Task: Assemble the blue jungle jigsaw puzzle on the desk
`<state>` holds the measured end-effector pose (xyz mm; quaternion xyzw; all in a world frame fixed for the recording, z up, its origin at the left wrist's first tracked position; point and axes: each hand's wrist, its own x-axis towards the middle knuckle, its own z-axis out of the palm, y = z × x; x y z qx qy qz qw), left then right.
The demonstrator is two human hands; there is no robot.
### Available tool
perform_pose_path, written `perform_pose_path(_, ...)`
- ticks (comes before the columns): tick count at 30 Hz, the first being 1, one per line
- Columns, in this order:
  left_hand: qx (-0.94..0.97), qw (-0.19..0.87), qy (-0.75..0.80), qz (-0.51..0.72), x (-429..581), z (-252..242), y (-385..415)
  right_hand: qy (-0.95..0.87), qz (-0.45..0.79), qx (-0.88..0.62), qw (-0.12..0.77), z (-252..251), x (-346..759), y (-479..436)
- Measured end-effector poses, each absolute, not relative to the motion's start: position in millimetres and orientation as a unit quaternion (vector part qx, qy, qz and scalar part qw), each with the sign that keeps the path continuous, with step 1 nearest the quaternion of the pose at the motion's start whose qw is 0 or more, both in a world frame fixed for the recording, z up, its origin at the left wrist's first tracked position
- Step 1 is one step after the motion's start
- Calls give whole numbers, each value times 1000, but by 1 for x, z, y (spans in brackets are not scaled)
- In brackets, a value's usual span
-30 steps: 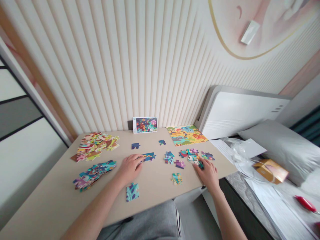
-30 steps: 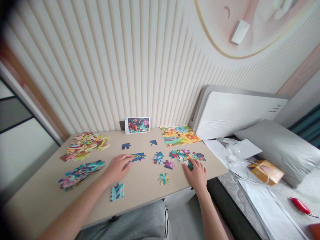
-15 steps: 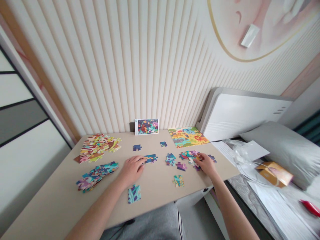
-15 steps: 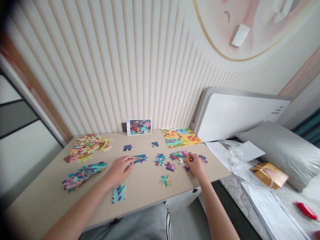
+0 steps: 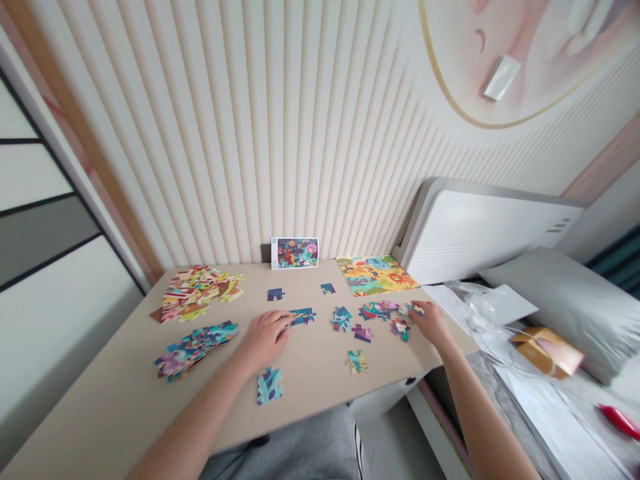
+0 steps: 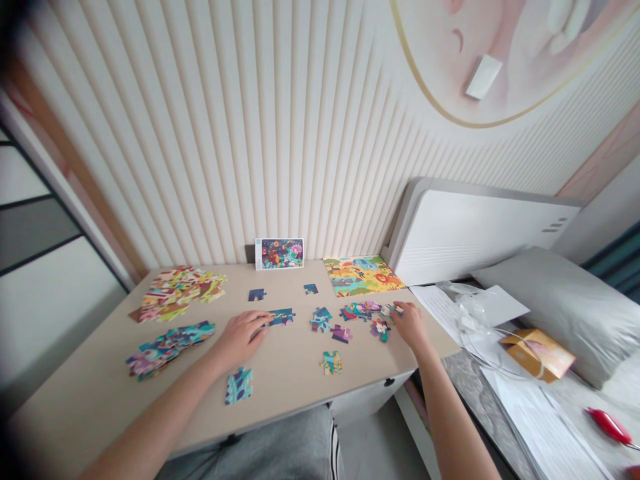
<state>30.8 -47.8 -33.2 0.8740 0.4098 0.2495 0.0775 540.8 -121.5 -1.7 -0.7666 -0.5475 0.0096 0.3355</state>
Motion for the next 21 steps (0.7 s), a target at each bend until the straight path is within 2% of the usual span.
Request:
perform_pose_path(7,874,76,410,250,31,-32,-49,-667,-20,-721,188,1,479,-115)
perform_pose_path(13,873,80,413,249,31,-31,-49,-735,0,-659,161,-3,450,-111)
perform_pose_path(21,873,80,410,251,31,-32,-48,-695,6,-707,130,-7,483,-98)
